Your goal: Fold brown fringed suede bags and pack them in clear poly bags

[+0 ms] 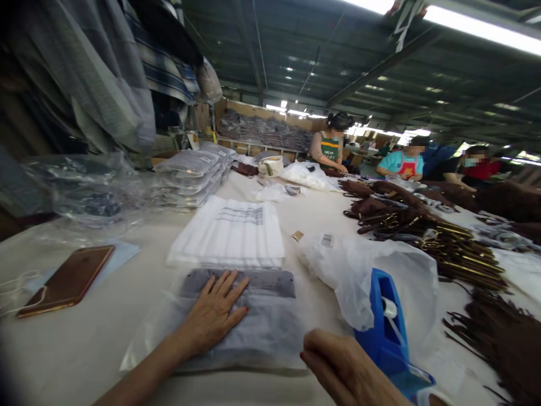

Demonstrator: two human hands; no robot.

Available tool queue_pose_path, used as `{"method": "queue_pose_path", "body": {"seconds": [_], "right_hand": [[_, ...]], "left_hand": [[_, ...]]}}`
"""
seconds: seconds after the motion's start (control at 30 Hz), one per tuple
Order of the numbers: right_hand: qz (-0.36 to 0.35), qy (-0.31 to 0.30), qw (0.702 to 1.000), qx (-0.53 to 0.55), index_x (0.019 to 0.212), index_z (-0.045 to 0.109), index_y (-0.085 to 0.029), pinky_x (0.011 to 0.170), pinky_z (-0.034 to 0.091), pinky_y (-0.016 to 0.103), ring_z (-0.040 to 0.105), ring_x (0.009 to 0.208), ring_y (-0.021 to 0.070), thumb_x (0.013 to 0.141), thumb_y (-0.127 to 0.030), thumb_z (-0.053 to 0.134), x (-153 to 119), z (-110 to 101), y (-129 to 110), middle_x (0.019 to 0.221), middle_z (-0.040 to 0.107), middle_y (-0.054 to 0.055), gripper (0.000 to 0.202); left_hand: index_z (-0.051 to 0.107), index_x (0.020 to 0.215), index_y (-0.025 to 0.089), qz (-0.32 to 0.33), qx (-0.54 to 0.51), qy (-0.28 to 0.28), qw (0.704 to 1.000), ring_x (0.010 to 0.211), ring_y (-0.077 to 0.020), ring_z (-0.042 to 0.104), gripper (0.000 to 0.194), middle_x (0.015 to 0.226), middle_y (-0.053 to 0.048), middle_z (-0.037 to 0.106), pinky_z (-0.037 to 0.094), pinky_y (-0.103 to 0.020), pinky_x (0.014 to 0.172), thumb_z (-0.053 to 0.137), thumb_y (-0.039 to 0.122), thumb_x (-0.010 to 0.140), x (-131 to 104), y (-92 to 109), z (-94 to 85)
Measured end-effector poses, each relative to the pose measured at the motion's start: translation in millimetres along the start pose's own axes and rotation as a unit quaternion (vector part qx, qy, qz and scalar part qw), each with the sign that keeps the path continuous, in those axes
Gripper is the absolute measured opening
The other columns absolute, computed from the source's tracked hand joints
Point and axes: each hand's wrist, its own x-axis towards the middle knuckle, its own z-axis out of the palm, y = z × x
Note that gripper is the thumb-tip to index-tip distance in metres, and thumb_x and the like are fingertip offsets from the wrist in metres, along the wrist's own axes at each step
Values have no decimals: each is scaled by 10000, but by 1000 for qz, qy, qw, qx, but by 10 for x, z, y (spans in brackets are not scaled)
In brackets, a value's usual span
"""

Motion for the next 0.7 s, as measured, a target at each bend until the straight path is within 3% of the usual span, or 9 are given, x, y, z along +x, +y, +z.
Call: {"method": "queue_pose_path", "body": {"seconds": [0.13,0.27,0.43,0.57,0.7], "right_hand": [[-83,-142,983,-85,642,454,-213,547,305,227,395,544,94,868,-331,396,745,-96,-201,576,418,-50,262],[-83,-181,973,-115,609,450,-199,522,234,240,358,510,82,765,-204,479,1213,-8,-85,536,392,-59,159],[-28,-206,974,-94,603,492,-195,485,233,228,376,494,77,706,-191,546,1432,74,92,526,425,-59,116],[59,-234,970,-35,608,509,-193,433,312,198,467,448,81,704,-227,568,1543,140,202,515,504,-54,117],[135,-197,971,-16,592,451,-205,390,363,207,507,392,107,676,-268,641,1647,175,348,451,504,-62,217]], "left_hand": [[317,1397,268,12,-5,26,1000,1344,-321,284,554,1462,-131,324,282,-569,1058,371,522,908,-20,-4,36],[297,1403,279,16,1,48,999,1342,-314,294,556,1463,-128,324,306,-563,1051,395,508,906,-39,-5,68],[288,1405,287,10,-1,42,999,1349,-312,278,571,1466,-130,318,305,-570,1051,409,517,897,-30,-1,68],[282,1407,286,13,1,43,999,1348,-309,282,569,1467,-132,316,305,-564,1051,403,514,900,-25,4,68],[276,1409,292,16,5,48,999,1339,-313,300,564,1466,-125,321,300,-564,1047,393,514,904,-31,-7,77]]}}
